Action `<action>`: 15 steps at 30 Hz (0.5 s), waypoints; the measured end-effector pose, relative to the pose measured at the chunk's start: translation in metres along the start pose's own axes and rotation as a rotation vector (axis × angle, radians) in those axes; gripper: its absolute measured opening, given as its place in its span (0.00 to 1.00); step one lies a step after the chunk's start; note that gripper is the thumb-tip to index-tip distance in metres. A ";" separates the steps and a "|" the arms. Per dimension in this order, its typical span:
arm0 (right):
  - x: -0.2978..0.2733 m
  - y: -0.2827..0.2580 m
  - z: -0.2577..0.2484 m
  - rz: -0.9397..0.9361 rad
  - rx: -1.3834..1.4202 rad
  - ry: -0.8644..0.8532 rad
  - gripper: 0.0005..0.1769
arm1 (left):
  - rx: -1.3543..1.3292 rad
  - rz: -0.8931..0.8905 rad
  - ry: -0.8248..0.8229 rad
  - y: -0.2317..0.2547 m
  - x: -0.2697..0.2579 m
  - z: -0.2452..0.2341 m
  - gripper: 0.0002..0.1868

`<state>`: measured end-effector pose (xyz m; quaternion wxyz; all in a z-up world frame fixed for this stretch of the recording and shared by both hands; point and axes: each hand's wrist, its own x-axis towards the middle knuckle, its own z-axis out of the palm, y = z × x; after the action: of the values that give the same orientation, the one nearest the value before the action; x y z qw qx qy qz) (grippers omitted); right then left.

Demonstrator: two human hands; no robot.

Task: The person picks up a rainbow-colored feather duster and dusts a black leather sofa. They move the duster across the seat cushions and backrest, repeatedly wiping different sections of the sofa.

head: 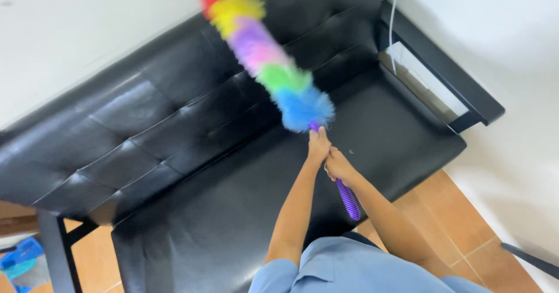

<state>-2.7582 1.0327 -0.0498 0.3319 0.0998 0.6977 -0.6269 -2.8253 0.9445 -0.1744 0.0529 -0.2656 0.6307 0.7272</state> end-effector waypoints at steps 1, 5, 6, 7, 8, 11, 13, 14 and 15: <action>0.005 -0.001 -0.013 -0.012 0.081 0.022 0.16 | 0.079 0.010 -0.052 0.001 0.014 0.019 0.22; 0.020 -0.014 -0.062 -0.029 0.112 0.052 0.14 | 0.059 0.056 -0.132 0.005 0.026 0.067 0.21; 0.022 -0.021 -0.077 -0.038 -0.007 0.049 0.15 | -0.074 0.052 -0.127 0.003 0.029 0.078 0.21; 0.026 -0.028 -0.093 -0.047 -0.127 0.047 0.18 | -0.207 0.048 -0.122 0.002 0.032 0.091 0.21; 0.032 -0.014 -0.116 -0.036 -0.137 0.049 0.18 | -0.218 0.037 -0.121 0.000 0.028 0.113 0.21; 0.048 -0.002 -0.190 -0.066 -0.272 0.026 0.20 | -0.282 0.003 -0.033 -0.011 0.045 0.188 0.20; 0.039 -0.021 -0.221 -0.054 -0.095 0.053 0.20 | 0.018 0.033 0.009 -0.037 0.078 0.231 0.20; 0.047 -0.029 -0.242 -0.062 -0.099 0.051 0.20 | 0.015 0.041 0.012 -0.025 0.086 0.255 0.20; 0.056 -0.035 -0.261 -0.050 -0.046 0.098 0.21 | 0.079 0.088 -0.032 -0.014 0.094 0.277 0.20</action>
<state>-2.9083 1.2564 -0.0559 0.2841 0.1054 0.7294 -0.6133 -2.9887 1.1849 -0.2123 0.0414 -0.2239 0.6690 0.7075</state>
